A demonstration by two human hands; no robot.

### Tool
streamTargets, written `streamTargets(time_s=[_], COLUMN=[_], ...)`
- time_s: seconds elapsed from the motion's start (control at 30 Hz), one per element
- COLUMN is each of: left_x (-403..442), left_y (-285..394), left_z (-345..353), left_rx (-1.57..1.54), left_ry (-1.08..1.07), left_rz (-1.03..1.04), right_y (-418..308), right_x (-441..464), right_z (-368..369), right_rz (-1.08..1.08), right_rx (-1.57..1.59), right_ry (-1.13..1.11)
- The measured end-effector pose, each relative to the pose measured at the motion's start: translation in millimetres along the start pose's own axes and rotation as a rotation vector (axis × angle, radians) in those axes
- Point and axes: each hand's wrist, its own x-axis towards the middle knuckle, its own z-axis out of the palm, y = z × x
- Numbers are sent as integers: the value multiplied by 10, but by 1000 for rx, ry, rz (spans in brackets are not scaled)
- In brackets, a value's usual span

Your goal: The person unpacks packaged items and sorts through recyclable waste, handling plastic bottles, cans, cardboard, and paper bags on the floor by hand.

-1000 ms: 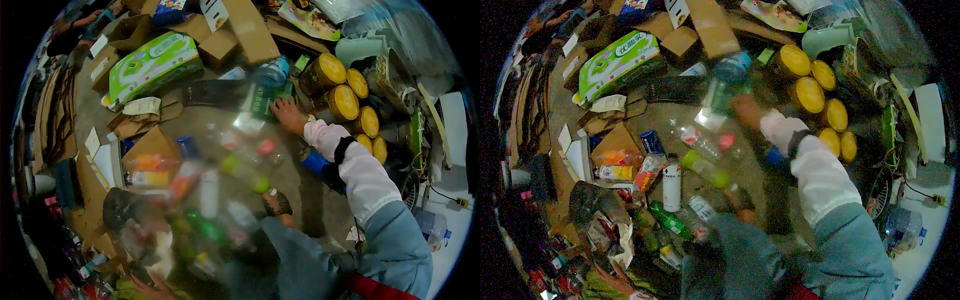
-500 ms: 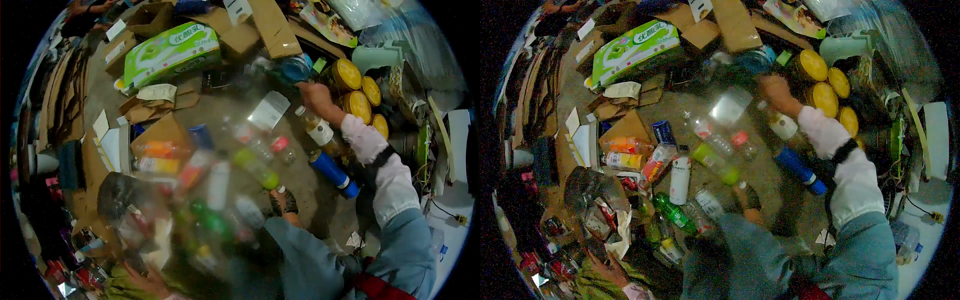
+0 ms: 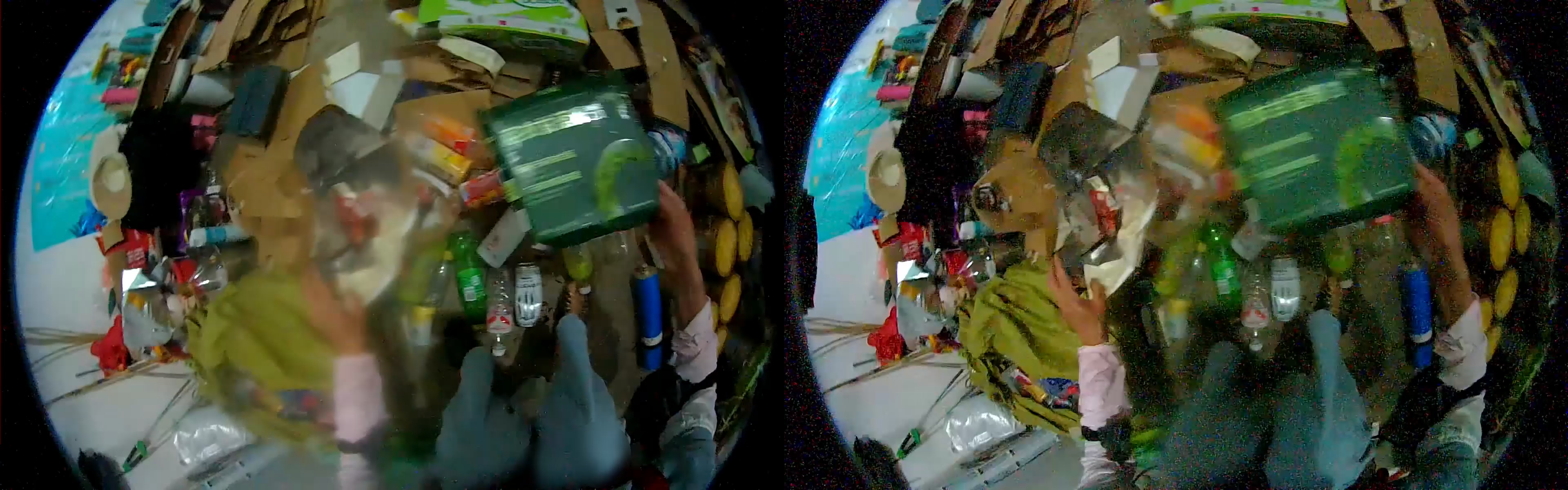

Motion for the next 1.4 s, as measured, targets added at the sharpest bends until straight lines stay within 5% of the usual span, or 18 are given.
streamTargets(time_s=[0.17, 0.27, 0.43, 0.5, 0.6, 0.67, 0.73, 0.8, 0.87, 0.9, 0.93, 1.03, 1.1, 1.13, 1.23, 1.3, 1.4], left_x=[-11, -55, -112, -207, -375, -508, -674, -503, -356, -275, -226, -115, -103, -61, -68, -72, -98], left_y=[60, 113, 333, 416, 552, 574, 491, 670, 678, 705, 697, 775, 623, 718, 637, 658, 594], left_z=[66, 90, 40, 14, 16, 78, 268, 168, 181, 148, 169, 163, 249, 156, 249, 276, 328], left_rx=[26, 27, -25, -99, -185, -269, -188, -189, -238, -251, -235, -295, -226, -224, -235, -263, -212], left_ry=[-17, -24, -53, -101, -196, -307, -136, -223, -162, -138, -116, -87, -44, -76, -78, -85, -88], left_rz=[-51, -32, -19, 2, 58, 60, 268, 104, 112, 106, 115, 81, 132, 98, 93, 104, 144], right_y=[624, 674, 1244, 1618, 1859, 2044, 2329, 2852, 2388, 1712, 1590, 964, 528, 1103, 831, 899, 462], right_x=[410, 450, 765, 883, 1020, 1141, 1285, 1529, 1439, 1140, 1044, 1061, 943, 1396, 1411, 1394, 1126], right_z=[1200, 2056, 2650, 2744, 2886, 3033, 3193, 3409, 3125, 2939, 2855, 1977, 1321, 729, -438, -921, -662], right_rz=[56, 78, -16, -7, -129, -102, -28, 88, 47, -57, -247, -613, -347, -741, -70, -104, -68], right_rx=[-264, -108, -363, 6, -85, -197, -254, -278, -466, -650, -641, -673, -547, -898, -1469, -1628, -1823], right_ry=[-87, -151, -223, -291, -179, -43, 47, -46, -181, -235, -42, -126, -71, 171, 132, 49, -142])
